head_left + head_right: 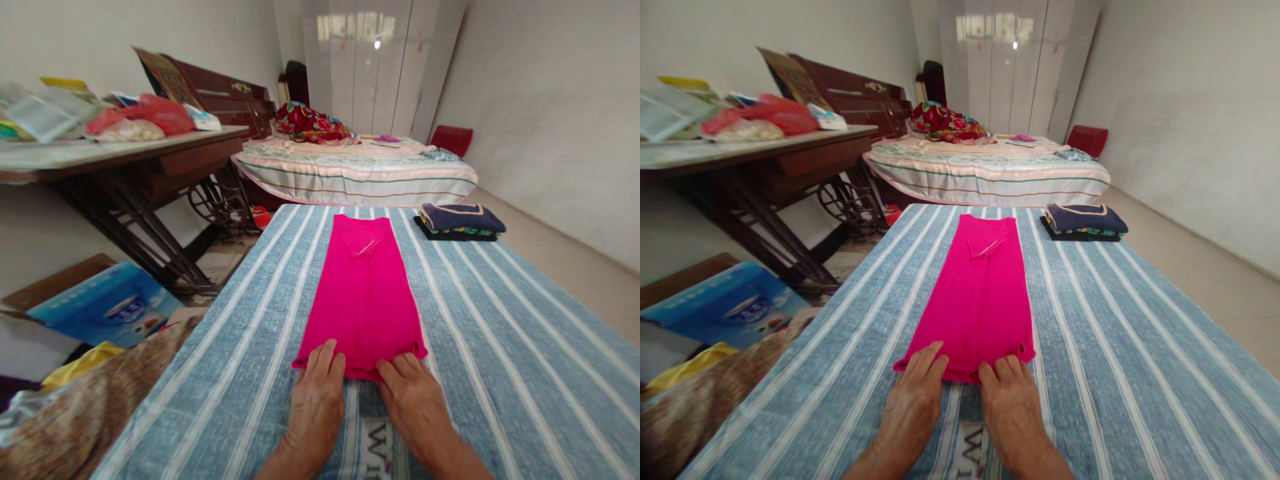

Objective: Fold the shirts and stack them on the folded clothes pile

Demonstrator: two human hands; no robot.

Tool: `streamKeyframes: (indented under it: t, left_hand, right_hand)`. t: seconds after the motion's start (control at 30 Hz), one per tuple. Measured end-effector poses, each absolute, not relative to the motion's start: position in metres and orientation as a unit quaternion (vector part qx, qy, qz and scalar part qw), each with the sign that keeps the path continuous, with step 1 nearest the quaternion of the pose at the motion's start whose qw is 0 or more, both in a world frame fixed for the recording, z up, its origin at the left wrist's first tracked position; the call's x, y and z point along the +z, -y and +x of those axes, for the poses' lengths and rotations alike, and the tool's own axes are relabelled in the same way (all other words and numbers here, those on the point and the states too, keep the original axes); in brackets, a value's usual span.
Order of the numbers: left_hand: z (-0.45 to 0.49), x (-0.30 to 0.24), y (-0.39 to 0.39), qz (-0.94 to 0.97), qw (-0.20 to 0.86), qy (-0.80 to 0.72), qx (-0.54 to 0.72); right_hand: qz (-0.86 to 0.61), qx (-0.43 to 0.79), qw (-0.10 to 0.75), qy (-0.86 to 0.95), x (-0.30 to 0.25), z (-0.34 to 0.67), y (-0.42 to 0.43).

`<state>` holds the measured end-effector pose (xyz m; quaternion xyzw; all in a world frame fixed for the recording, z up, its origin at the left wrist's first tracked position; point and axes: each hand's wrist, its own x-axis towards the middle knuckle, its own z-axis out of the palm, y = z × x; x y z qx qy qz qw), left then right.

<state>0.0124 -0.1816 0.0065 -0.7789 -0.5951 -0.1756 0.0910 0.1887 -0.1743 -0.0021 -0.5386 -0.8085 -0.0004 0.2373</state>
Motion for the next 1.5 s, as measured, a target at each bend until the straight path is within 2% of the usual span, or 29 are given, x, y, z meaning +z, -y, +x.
streamKeyframes:
  t: [0.33,0.73,1.17,1.5]
  left_hand:
    - [0.004,0.004,0.181,-0.793,0.12,0.558,-0.213]
    - [0.006,0.009,0.179,-0.793,0.113,0.549,-0.239]
    - [-0.002,0.02,0.175,-0.829,0.059,0.532,-0.164]
    - [-0.01,0.04,0.176,-0.86,0.139,0.448,-0.199]
  right_hand:
    - [-0.51,-0.039,0.277,0.814,-0.005,0.191,0.175]
    - [-0.484,-0.057,0.261,0.833,-0.002,0.199,0.175]
    - [-0.476,-0.063,0.269,0.835,0.004,0.2,0.174]
    - [-0.456,-0.108,0.307,0.829,0.021,0.201,0.178]
